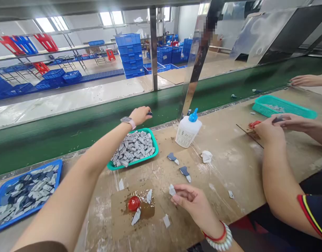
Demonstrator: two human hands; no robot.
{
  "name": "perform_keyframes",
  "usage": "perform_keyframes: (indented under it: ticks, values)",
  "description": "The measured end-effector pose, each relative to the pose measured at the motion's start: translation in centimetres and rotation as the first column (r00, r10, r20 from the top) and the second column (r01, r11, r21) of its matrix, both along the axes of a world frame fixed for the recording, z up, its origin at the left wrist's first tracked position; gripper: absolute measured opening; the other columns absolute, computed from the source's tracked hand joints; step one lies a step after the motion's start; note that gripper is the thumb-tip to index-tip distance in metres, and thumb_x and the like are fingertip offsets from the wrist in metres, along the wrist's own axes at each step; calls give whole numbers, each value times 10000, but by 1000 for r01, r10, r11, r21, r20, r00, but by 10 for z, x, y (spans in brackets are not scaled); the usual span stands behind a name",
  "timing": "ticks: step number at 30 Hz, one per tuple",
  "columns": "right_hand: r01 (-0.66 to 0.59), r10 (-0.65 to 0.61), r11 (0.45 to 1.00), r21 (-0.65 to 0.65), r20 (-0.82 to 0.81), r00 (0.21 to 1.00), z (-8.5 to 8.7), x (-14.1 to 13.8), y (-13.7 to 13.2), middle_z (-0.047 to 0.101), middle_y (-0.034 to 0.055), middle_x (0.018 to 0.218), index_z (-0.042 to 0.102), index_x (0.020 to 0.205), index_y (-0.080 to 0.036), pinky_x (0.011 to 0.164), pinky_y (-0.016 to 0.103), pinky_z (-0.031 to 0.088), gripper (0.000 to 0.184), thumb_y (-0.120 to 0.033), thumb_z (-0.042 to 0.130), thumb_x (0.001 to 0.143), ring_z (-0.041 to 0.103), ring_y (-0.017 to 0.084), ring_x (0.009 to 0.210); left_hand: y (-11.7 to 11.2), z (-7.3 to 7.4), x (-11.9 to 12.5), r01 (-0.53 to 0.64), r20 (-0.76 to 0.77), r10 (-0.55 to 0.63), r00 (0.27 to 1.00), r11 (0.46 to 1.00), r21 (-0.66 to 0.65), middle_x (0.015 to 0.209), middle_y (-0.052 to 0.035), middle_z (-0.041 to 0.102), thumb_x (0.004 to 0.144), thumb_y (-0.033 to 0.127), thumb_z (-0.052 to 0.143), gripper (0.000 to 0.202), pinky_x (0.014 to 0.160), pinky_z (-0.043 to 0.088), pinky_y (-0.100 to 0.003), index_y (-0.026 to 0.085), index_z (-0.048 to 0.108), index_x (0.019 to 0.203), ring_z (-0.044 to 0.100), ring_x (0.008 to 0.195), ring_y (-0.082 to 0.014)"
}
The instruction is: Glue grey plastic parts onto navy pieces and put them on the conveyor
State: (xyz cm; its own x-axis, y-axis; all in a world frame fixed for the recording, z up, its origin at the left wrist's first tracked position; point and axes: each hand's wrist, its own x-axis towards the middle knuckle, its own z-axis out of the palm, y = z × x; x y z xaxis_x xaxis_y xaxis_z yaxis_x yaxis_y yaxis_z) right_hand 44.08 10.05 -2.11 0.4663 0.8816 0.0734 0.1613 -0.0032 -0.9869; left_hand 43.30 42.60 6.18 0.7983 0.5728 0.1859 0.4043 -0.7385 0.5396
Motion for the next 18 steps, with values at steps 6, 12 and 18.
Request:
perform_keyframes:
  ticks: [6,12,18]
  values:
    - [-189,223,971,-146,273,936,2,-31,-9,598,44,876,621,982,-292,707,346,490,213,-289,461,842,570,194,783,-71,20,-132,90,374,23,927,955,-281,1029,-71,539,827,375,487,259,865,376,-355,172,499,988,494,963,-198]
    - [-310,370,929,-202,489,790,-7,-56,-9,587,57,890,608,997,-297,729,350,462,265,-263,373,880,551,203,807,-200,-4,-272,190,488,535,689,517,-835,683,3,498,706,570,552,380,622,412,-268,219,502,842,472,635,-149]
    - [-346,406,914,-212,513,756,-5,-64,-8,579,61,782,653,906,-284,653,327,442,243,-270,413,866,532,198,711,-257,-46,-311,207,321,849,419,255,-944,581,25,327,724,613,477,367,501,348,-263,248,507,755,269,461,-101]
